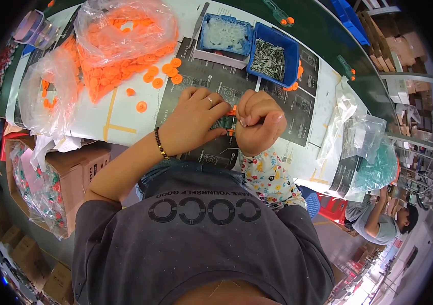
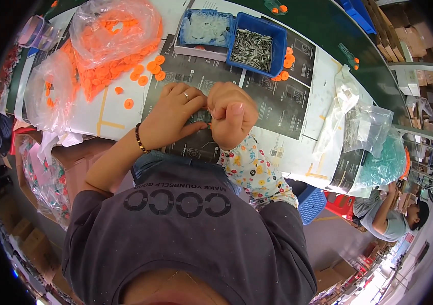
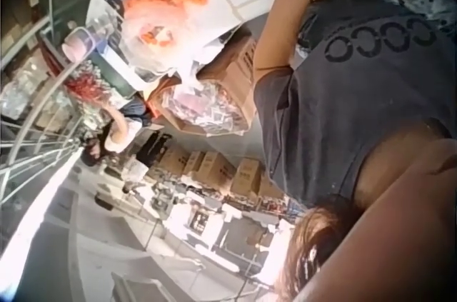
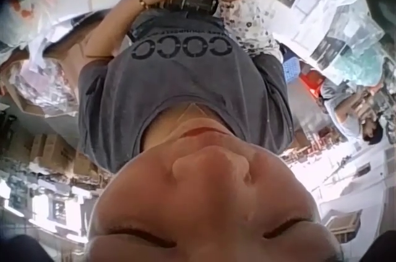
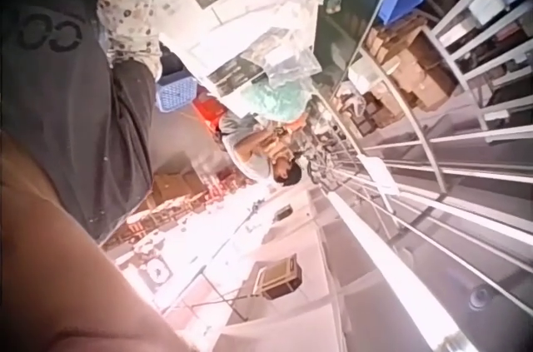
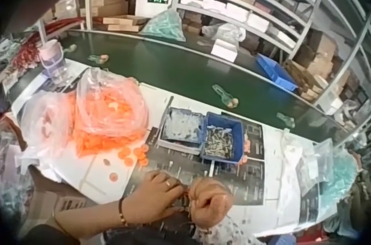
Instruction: Assembling small metal components into orange plastic parts on a factory production line.
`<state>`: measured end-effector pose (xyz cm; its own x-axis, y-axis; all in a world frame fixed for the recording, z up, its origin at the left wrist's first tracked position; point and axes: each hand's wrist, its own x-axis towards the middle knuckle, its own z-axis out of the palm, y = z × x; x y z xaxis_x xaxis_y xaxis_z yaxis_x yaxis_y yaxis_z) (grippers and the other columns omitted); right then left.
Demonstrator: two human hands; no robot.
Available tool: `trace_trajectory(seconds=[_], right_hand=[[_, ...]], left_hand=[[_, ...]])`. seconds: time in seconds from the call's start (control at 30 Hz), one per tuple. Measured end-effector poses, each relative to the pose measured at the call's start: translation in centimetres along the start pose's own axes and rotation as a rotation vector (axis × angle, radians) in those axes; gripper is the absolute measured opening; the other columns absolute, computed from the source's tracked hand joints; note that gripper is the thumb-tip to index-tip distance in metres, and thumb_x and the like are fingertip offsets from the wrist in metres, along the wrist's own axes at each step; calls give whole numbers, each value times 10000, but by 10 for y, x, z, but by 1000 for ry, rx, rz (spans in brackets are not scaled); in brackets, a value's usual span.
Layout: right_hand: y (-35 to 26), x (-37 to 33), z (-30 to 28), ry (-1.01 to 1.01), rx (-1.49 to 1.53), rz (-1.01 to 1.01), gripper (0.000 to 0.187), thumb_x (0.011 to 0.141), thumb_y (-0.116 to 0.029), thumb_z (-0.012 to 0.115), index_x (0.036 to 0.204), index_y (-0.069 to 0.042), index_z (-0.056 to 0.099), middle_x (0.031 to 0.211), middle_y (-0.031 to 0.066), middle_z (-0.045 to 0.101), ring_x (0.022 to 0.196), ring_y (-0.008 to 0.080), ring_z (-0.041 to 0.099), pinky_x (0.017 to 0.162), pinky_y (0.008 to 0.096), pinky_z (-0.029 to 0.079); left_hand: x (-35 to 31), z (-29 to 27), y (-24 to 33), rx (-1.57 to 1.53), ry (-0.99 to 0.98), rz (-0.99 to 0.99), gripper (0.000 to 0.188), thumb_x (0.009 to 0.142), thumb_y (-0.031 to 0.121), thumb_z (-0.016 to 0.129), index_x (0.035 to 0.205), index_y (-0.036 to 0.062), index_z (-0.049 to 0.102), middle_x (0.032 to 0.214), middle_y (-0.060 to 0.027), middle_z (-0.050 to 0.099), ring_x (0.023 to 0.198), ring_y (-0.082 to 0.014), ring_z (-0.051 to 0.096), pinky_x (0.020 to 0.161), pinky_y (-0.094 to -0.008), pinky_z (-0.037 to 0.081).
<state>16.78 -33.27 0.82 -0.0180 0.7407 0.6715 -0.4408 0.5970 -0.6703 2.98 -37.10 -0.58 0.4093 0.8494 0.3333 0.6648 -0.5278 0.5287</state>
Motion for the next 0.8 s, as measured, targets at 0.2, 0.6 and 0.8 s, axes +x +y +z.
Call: trace_trajectory(seconds=[0.2, 0.6, 0.8], right_hand=[[-8, 1, -5, 61, 151, 155, 506, 1019, -350, 339, 591, -80, 341, 537, 40, 328, 434, 107, 275, 387, 250, 238], [0, -7, 14, -124, -74, 35, 471, 1008, -315, 355, 596, -89, 317, 549, 37, 316, 467, 118, 273, 404, 250, 217], [-6, -6, 6, 25, 57, 125, 443, 998, -283, 357, 603, -86, 317, 554, 40, 313, 474, 119, 278, 397, 255, 204]], left_hand=[[2, 0, -1, -21, -3, 8, 416, 686, 218, 764, 1044, 120, 578, 1021, -41, 557, 1027, -230, 501, 947, -408, 328], [0, -2, -8, -7, 22, 15, 453, 687, 266, 766, 1061, 98, 574, 1028, -62, 572, 1051, -251, 505, 966, -431, 320], [-3, 4, -4, 47, 50, 60, 463, 693, 282, 763, 1071, 95, 574, 1034, -71, 580, 1056, -258, 507, 989, -437, 312]])
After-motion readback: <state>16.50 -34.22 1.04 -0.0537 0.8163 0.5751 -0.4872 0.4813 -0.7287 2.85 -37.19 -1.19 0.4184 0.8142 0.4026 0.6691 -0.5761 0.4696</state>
